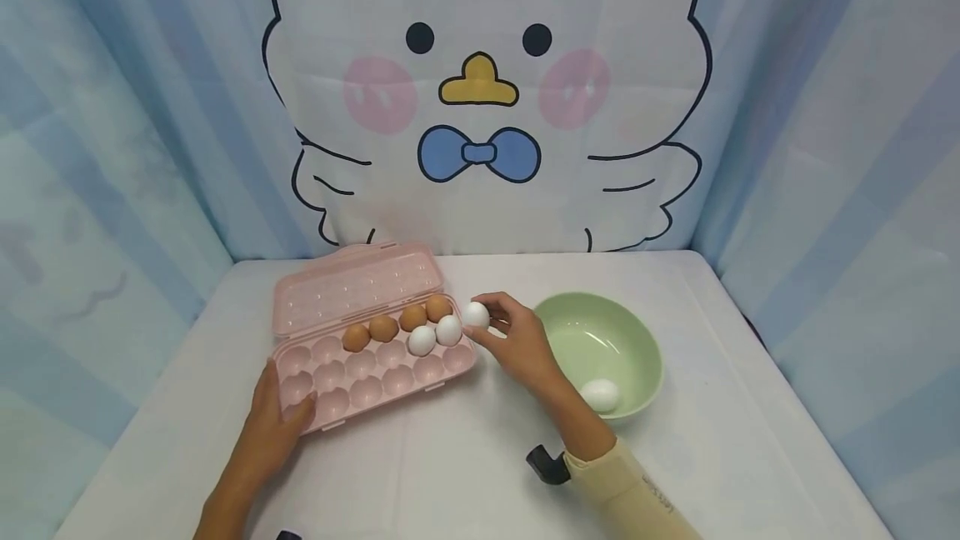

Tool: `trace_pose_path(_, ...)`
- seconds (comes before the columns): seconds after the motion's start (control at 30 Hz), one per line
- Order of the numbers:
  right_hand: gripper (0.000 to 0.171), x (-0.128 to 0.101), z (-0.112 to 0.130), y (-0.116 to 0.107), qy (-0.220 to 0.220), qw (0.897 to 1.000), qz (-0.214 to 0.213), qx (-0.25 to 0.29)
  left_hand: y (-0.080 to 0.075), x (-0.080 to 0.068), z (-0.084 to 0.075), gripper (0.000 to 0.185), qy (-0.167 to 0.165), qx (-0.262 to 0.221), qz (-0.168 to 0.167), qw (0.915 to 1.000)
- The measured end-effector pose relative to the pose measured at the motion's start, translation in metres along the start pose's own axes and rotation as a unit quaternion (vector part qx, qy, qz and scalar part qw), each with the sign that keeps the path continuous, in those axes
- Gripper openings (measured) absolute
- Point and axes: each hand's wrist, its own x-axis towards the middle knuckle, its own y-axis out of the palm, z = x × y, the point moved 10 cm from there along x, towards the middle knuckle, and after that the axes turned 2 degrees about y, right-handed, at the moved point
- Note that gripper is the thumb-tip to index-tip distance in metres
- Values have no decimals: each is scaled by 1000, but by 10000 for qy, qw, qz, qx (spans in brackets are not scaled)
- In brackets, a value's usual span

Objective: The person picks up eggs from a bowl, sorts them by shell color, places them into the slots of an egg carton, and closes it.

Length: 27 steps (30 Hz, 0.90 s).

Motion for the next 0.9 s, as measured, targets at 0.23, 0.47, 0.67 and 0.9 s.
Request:
trace_pose_path(0.23,43,20,-5,50,-81,9980,293,551,1,0,2,102,-22,-12,22,10000)
trace_pose_path(0.47,44,33,-4,99,-649,9939,886,124,2,1,2,102,-11,-38,7,10000)
trace_pose_path(0.67,40,37,-11,109,-726,9923,807,-601,4,0,2,100,39,-31,19,10000)
trace_pose_path(0.9,37,43,-13,123,-834,9906,955,-518,0,0,2,100,49,-1,-85,10000)
